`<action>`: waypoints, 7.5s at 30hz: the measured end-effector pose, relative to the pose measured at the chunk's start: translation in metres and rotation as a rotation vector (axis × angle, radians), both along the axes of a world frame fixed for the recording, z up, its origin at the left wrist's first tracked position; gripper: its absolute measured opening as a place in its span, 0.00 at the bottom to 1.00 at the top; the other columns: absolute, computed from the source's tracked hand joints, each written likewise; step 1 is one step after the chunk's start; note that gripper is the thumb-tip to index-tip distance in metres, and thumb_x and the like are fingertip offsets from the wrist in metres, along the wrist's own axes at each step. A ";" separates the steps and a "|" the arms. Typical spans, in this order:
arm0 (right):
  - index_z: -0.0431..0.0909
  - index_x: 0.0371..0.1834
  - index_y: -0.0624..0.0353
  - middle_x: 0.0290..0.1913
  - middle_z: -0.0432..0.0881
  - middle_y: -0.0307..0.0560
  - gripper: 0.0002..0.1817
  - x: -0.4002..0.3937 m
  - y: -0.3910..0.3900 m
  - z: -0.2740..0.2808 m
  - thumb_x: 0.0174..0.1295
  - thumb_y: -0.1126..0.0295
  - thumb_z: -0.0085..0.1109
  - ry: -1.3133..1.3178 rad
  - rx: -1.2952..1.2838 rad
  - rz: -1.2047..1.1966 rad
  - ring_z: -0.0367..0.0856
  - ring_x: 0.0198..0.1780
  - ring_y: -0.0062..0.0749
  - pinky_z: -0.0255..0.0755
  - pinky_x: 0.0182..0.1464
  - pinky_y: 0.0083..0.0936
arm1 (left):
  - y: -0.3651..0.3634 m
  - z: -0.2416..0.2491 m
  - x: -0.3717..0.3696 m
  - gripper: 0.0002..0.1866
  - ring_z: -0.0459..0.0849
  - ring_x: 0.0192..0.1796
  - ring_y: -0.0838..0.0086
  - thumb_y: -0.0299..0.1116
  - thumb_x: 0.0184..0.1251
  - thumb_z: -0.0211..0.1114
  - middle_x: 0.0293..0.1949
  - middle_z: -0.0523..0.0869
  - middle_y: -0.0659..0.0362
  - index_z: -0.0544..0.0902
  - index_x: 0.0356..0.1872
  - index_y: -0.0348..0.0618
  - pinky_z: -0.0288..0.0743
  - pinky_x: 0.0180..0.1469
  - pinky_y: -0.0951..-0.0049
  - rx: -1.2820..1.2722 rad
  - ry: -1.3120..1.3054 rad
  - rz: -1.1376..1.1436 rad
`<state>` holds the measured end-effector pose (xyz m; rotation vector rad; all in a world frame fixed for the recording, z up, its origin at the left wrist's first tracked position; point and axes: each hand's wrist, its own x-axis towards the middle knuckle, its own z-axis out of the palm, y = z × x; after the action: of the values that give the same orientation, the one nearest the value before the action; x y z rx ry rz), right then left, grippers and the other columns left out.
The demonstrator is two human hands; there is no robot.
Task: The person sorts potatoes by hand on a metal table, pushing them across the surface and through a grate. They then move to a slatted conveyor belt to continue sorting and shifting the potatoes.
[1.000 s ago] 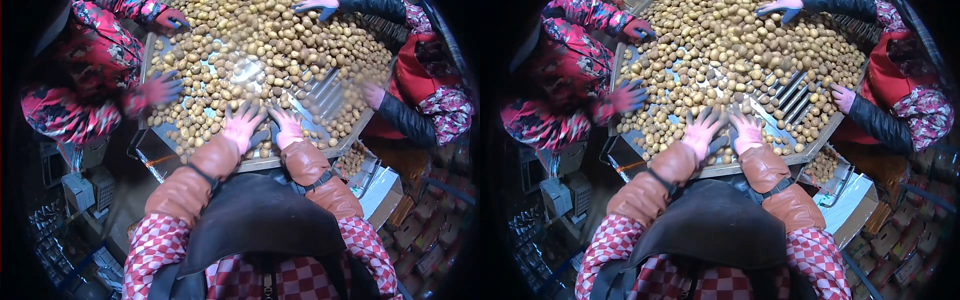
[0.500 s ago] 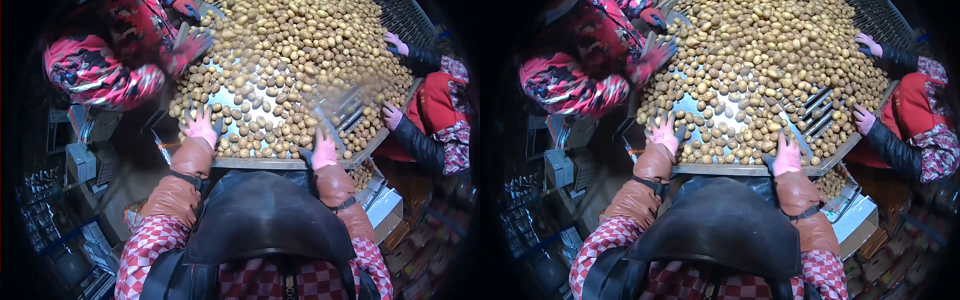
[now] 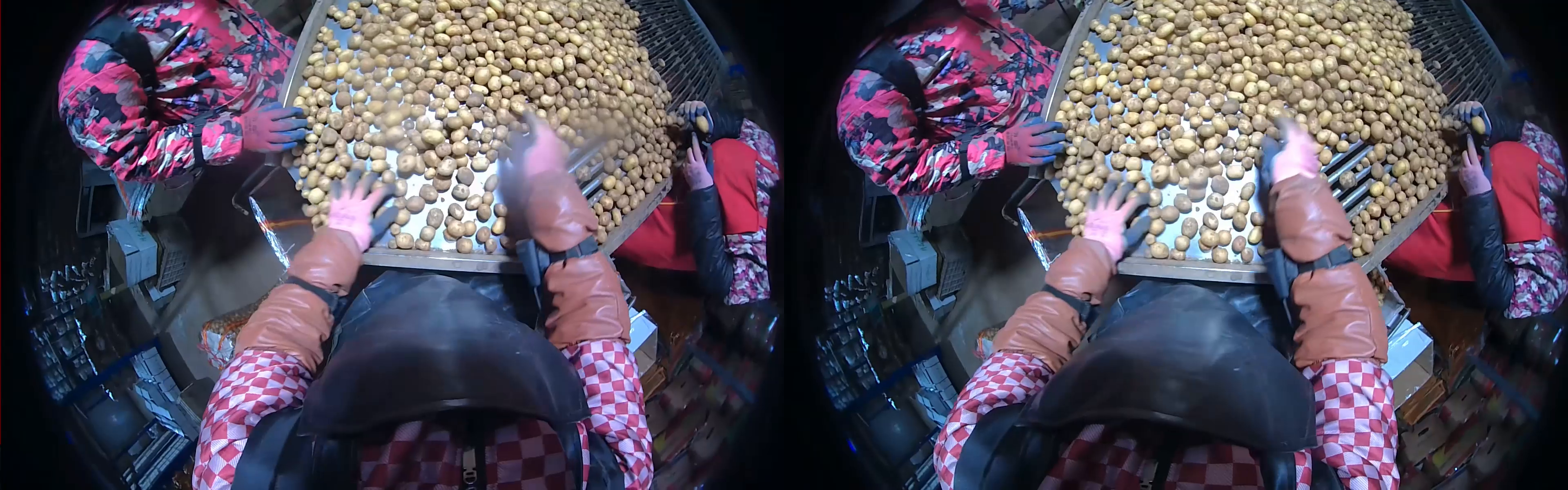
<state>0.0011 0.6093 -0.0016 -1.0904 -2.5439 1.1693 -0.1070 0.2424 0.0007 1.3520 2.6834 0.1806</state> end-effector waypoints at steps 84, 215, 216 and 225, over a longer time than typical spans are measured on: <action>0.65 0.78 0.32 0.77 0.67 0.52 0.43 0.159 -0.015 -0.015 0.58 0.47 0.73 -0.424 0.467 -0.572 0.62 0.78 0.55 0.50 0.76 0.63 | 0.005 0.031 0.021 0.21 0.64 0.78 0.51 0.46 0.63 0.70 0.73 0.73 0.52 0.86 0.56 0.55 0.52 0.76 0.37 0.074 0.009 0.328; 0.76 0.72 0.58 0.66 0.82 0.50 0.27 0.092 -0.057 -0.005 0.68 0.83 0.60 0.309 -0.281 -0.121 0.80 0.65 0.33 0.72 0.68 0.27 | 0.075 0.025 0.047 0.29 0.59 0.79 0.48 0.62 0.65 0.63 0.72 0.73 0.55 0.82 0.61 0.58 0.48 0.77 0.31 0.069 -0.095 -0.381; 0.76 0.71 0.58 0.64 0.84 0.54 0.28 0.107 -0.049 -0.006 0.67 0.82 0.61 0.313 -0.267 -0.179 0.81 0.65 0.33 0.72 0.68 0.28 | 0.066 0.020 0.037 0.27 0.60 0.79 0.48 0.62 0.64 0.64 0.71 0.73 0.57 0.83 0.58 0.61 0.53 0.75 0.35 0.119 -0.023 -0.307; 0.62 0.80 0.53 0.66 0.79 0.66 0.52 0.149 -0.043 0.063 0.53 0.46 0.77 -0.614 0.005 0.031 0.78 0.67 0.58 0.71 0.70 0.44 | 0.003 0.035 -0.007 0.31 0.67 0.73 0.47 0.59 0.68 0.63 0.76 0.67 0.60 0.74 0.71 0.67 0.60 0.69 0.36 -0.315 -0.050 0.311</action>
<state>0.1503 0.5668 0.0610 -1.6200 -2.9986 0.9356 -0.1145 0.2455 0.0354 0.8288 2.7177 -0.1707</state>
